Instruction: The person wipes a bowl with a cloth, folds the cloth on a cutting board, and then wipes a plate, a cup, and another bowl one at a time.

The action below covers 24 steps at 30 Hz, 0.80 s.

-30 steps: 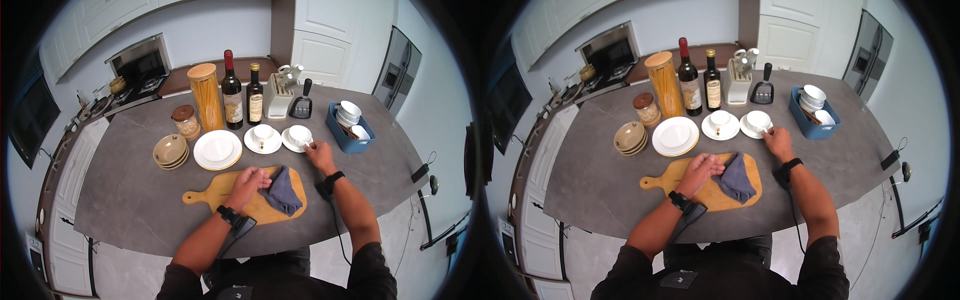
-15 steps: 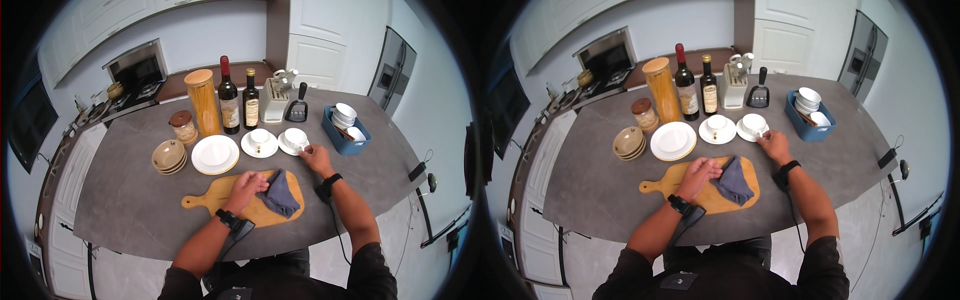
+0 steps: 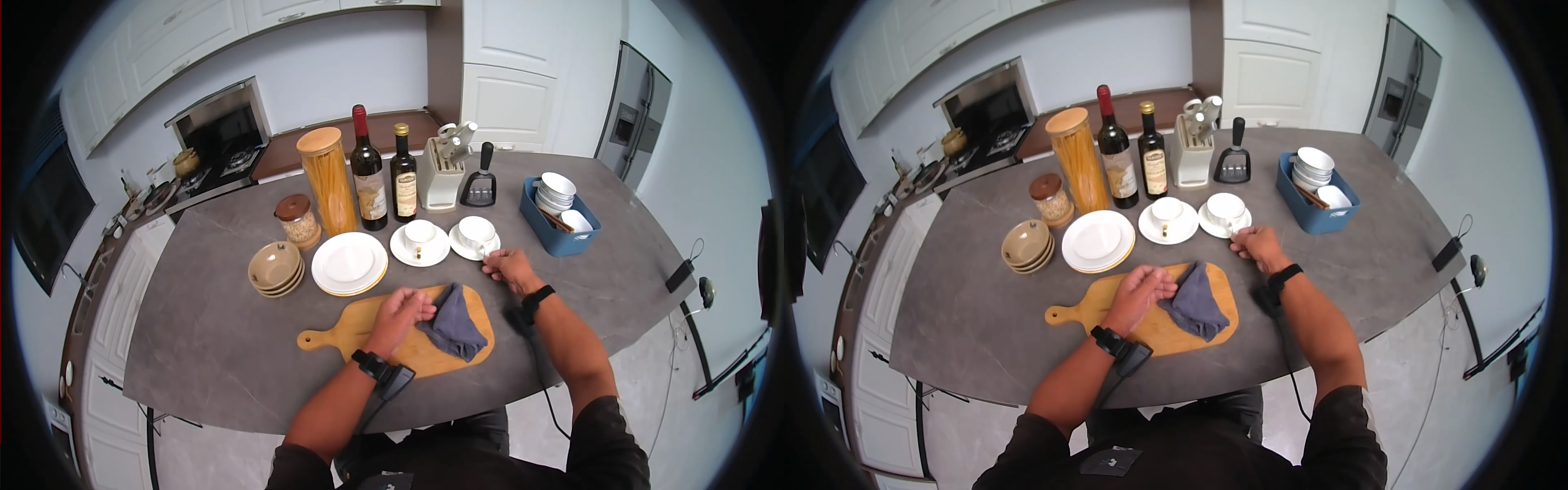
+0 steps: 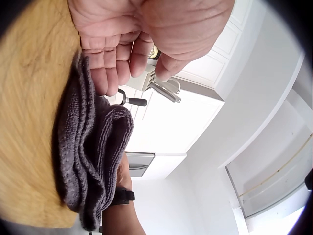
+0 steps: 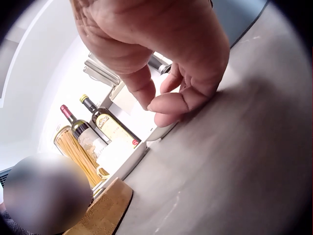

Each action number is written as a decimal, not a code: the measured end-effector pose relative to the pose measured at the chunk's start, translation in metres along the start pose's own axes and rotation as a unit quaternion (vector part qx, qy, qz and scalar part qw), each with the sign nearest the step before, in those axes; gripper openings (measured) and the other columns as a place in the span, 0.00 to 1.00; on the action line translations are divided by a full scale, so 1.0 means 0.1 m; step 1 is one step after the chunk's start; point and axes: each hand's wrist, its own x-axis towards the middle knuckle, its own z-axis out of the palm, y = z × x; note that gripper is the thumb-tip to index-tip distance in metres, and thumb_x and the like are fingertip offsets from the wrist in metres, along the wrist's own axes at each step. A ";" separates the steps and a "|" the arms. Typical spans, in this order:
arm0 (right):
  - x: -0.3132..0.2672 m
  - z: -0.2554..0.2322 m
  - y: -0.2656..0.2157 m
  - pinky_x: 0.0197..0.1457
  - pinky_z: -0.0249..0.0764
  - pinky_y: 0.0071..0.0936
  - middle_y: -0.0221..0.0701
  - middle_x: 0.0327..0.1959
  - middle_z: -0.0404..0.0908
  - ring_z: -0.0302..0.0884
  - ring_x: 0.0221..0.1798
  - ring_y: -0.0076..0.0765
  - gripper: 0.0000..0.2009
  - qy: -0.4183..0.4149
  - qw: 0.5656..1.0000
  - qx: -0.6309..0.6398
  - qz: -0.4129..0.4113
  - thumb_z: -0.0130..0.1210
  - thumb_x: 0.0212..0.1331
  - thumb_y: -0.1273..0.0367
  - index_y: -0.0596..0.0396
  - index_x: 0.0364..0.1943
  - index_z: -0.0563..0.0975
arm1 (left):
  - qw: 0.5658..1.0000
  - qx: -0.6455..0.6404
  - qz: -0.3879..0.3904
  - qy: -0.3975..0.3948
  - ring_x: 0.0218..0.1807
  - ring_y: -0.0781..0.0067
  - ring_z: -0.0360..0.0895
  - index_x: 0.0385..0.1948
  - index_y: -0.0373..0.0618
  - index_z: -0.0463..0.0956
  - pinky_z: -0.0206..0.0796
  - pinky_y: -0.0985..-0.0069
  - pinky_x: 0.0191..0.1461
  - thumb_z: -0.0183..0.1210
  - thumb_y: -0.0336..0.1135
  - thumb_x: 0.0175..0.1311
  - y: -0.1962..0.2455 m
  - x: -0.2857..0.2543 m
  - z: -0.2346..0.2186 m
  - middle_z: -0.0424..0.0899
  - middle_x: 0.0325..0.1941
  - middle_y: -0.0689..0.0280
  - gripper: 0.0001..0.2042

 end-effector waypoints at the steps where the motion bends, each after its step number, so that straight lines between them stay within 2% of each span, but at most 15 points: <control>1: 0.00 0.02 0.01 0.31 0.81 0.22 0.34 0.36 0.89 0.90 0.35 0.30 0.09 0.010 0.999 0.033 0.013 0.70 0.66 0.75 0.61 0.46 0.81 | 1.000 0.001 0.000 -0.001 0.54 0.66 0.86 0.54 0.37 0.77 0.79 0.66 0.63 0.57 0.41 0.86 0.00 0.00 0.00 0.85 0.53 0.58 0.14; 6: 0.03 0.02 0.02 0.32 0.83 0.22 0.35 0.38 0.89 0.91 0.37 0.31 0.12 0.010 0.995 0.091 0.028 0.69 0.66 0.77 0.62 0.50 0.79 | 1.000 -0.002 0.002 -0.003 0.54 0.65 0.86 0.55 0.37 0.77 0.79 0.65 0.64 0.57 0.40 0.86 -0.02 0.01 -0.01 0.85 0.53 0.58 0.14; 8: 0.05 0.01 0.02 0.36 0.84 0.23 0.36 0.43 0.89 0.91 0.40 0.31 0.12 0.001 0.996 0.084 0.040 0.67 0.69 0.77 0.61 0.52 0.78 | 1.000 -0.001 0.002 -0.003 0.54 0.65 0.86 0.55 0.37 0.77 0.79 0.65 0.64 0.57 0.40 0.86 -0.02 0.00 -0.01 0.85 0.53 0.58 0.13; 12: 0.05 -0.01 0.05 0.31 0.82 0.22 0.34 0.37 0.88 0.89 0.35 0.29 0.11 0.014 0.995 0.091 0.031 0.69 0.66 0.76 0.61 0.48 0.79 | 1.000 -0.003 0.008 0.001 0.53 0.67 0.87 0.56 0.35 0.77 0.81 0.68 0.61 0.59 0.41 0.85 -0.03 0.01 -0.01 0.86 0.52 0.57 0.15; 15: -0.09 -0.11 -0.01 0.30 0.80 0.23 0.32 0.35 0.86 0.87 0.33 0.27 0.11 0.045 0.997 0.061 0.008 0.69 0.66 0.74 0.60 0.47 0.79 | 1.000 -0.007 0.003 0.016 0.54 0.66 0.87 0.56 0.36 0.77 0.82 0.67 0.61 0.58 0.39 0.85 -0.05 0.01 -0.02 0.86 0.53 0.56 0.14; 17: -0.14 -0.22 -0.08 0.29 0.76 0.25 0.31 0.34 0.85 0.84 0.32 0.26 0.09 0.078 0.995 0.034 -0.042 0.69 0.67 0.71 0.58 0.45 0.80 | 1.000 -0.002 0.002 0.012 0.54 0.66 0.87 0.55 0.36 0.77 0.81 0.66 0.61 0.57 0.39 0.86 -0.03 0.01 0.00 0.86 0.53 0.57 0.13; 21: -0.15 -0.47 -0.37 0.29 0.74 0.27 0.28 0.33 0.83 0.83 0.31 0.26 0.08 0.113 0.990 -0.003 -0.085 0.67 0.68 0.68 0.57 0.42 0.81 | 1.000 0.002 0.011 0.007 0.54 0.65 0.87 0.54 0.37 0.77 0.81 0.66 0.61 0.55 0.38 0.87 -0.03 0.01 0.00 0.86 0.53 0.58 0.12; 24: -0.11 -0.60 -0.68 0.31 0.76 0.27 0.28 0.32 0.85 0.83 0.30 0.27 0.07 0.127 0.984 -0.041 -0.118 0.66 0.69 0.67 0.57 0.40 0.83 | 1.000 -0.005 0.016 0.000 0.54 0.65 0.88 0.56 0.36 0.77 0.82 0.65 0.61 0.58 0.38 0.85 -0.06 0.02 -0.05 0.86 0.55 0.55 0.13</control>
